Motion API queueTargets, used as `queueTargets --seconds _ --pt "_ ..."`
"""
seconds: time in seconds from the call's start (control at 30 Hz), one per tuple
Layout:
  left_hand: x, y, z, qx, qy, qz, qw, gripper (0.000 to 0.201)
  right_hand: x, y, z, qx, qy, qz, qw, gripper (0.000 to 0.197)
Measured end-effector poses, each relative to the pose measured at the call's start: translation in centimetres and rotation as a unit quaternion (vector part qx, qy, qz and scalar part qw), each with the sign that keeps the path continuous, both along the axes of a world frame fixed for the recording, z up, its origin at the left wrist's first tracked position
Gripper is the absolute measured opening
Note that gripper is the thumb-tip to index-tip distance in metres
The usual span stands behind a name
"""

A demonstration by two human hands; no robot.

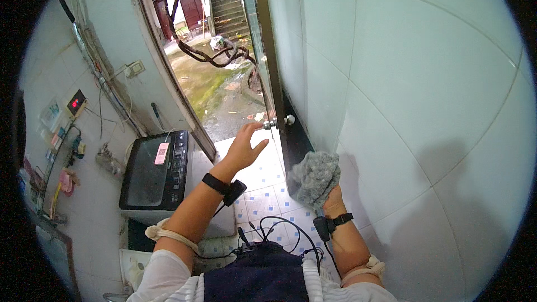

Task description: The person wipes the glass pane and frame of a door with a cloth, then rinses the cloth in a sink.

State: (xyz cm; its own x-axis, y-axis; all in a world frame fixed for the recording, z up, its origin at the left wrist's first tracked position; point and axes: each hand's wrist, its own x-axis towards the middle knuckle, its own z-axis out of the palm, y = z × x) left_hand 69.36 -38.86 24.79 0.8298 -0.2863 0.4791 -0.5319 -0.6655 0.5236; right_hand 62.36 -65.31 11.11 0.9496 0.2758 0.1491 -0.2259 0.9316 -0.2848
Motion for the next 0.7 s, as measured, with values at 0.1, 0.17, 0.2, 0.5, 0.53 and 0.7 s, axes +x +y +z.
queueTargets --seconds 0.1,0.17,0.2,0.5,0.53,0.7 --pt "3.7 0.6 1.0 -0.012 -0.003 0.011 1.000 0.051 1.8 -0.7 -2.0 0.042 -0.039 0.033 0.998 0.049" --pt "6.3 1.2 1.7 -0.015 -0.026 0.028 0.999 0.055 1.7 0.0 -2.0 -0.031 0.066 -0.072 0.995 0.051" --pt "7.7 1.2 1.9 -0.013 -0.042 0.040 0.998 0.060 1.5 0.1 -1.3 -0.038 0.089 -0.087 0.991 0.054" --pt "19.2 -2.1 6.2 -0.074 -0.095 0.070 0.990 0.095 2.3 1.3 3.7 -0.125 0.155 -0.203 0.959 0.069" --pt "20.1 -2.4 6.7 -0.074 -0.094 0.081 0.990 0.100 2.3 1.8 4.9 -0.128 0.177 -0.205 0.954 0.068" --pt "23.5 -4.7 9.6 -0.092 -0.086 0.107 0.986 0.112 2.9 3.2 5.4 -0.189 0.124 -0.309 0.924 0.059"
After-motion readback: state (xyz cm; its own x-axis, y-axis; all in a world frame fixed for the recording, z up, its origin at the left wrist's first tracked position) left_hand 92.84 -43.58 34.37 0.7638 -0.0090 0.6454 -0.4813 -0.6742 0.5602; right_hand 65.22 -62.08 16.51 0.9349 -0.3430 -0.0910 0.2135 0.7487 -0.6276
